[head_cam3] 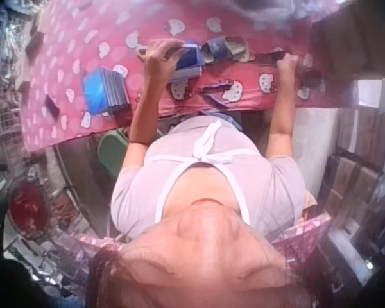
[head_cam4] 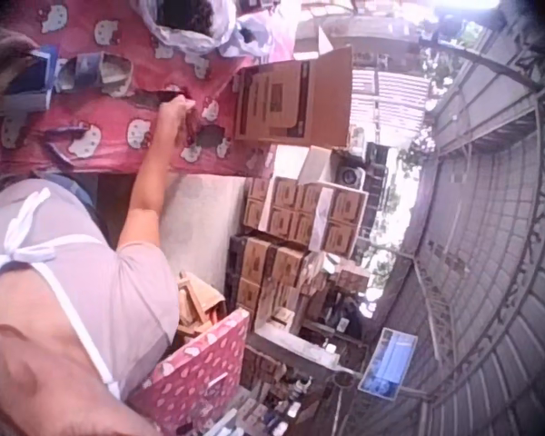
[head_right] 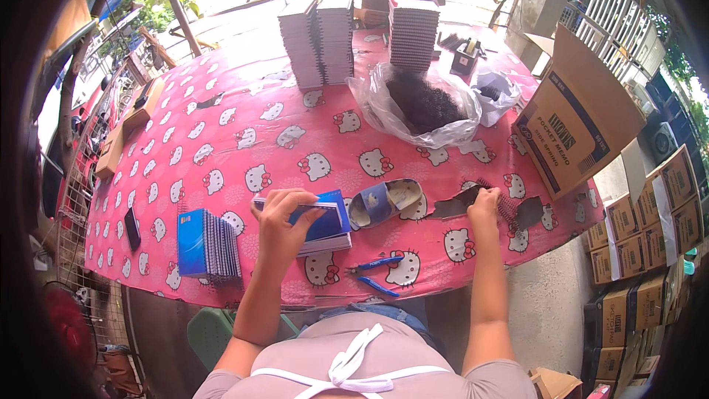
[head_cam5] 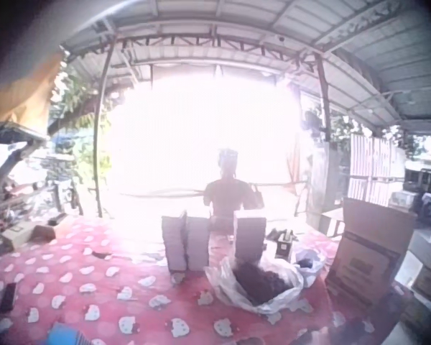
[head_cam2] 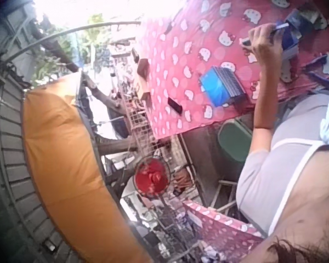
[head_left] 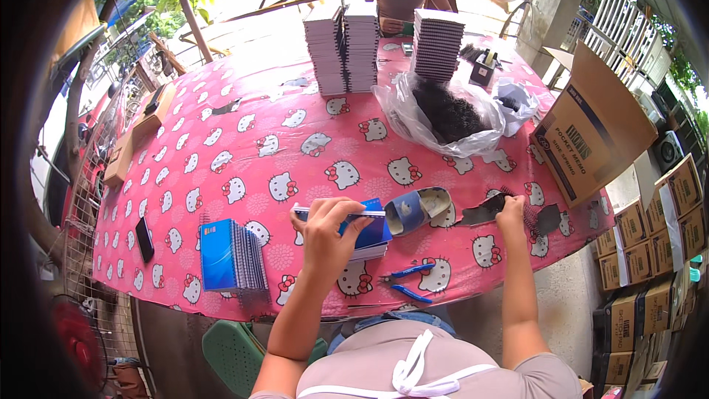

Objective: The person inserts wire coils into blue notebooks, trims the excess wire using a pair of pliers, and stacks the completed items on a table.

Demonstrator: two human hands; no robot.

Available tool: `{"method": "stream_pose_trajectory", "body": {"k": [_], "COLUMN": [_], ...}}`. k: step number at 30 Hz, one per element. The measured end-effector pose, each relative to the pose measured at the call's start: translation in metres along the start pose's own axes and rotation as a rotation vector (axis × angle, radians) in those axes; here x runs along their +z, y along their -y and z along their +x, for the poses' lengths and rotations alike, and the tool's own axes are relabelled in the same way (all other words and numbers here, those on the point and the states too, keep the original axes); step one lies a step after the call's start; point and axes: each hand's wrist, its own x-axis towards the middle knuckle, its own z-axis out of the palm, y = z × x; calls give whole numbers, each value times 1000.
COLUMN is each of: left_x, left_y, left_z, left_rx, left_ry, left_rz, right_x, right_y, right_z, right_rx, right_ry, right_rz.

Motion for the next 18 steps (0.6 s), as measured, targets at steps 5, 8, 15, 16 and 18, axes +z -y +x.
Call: {"method": "stream_pose_trajectory", "body": {"k": [5,8,15,16,18], "left_x": [0,1,2,-1,-3], "left_y": [5,-4,-5,-3,-6], "left_z": [-3,2,2,2,1], "left_rx": [-47,-74,-25,-24,-23], "left_ry": [-12,-8,-18,-28,-37], "left_rz": [-174,-28,-65,-31,-48], "right_x": [-10,-4,-27,-42,-72], "right_y": [42,33,15,42,99], "right_z": [4,18,29,21,-3], "right_rx": [-105,43,15,-18,-264], "right_ry": [15,75,-26,18,72], "right_rz": [133,-18,187,302,531]}}
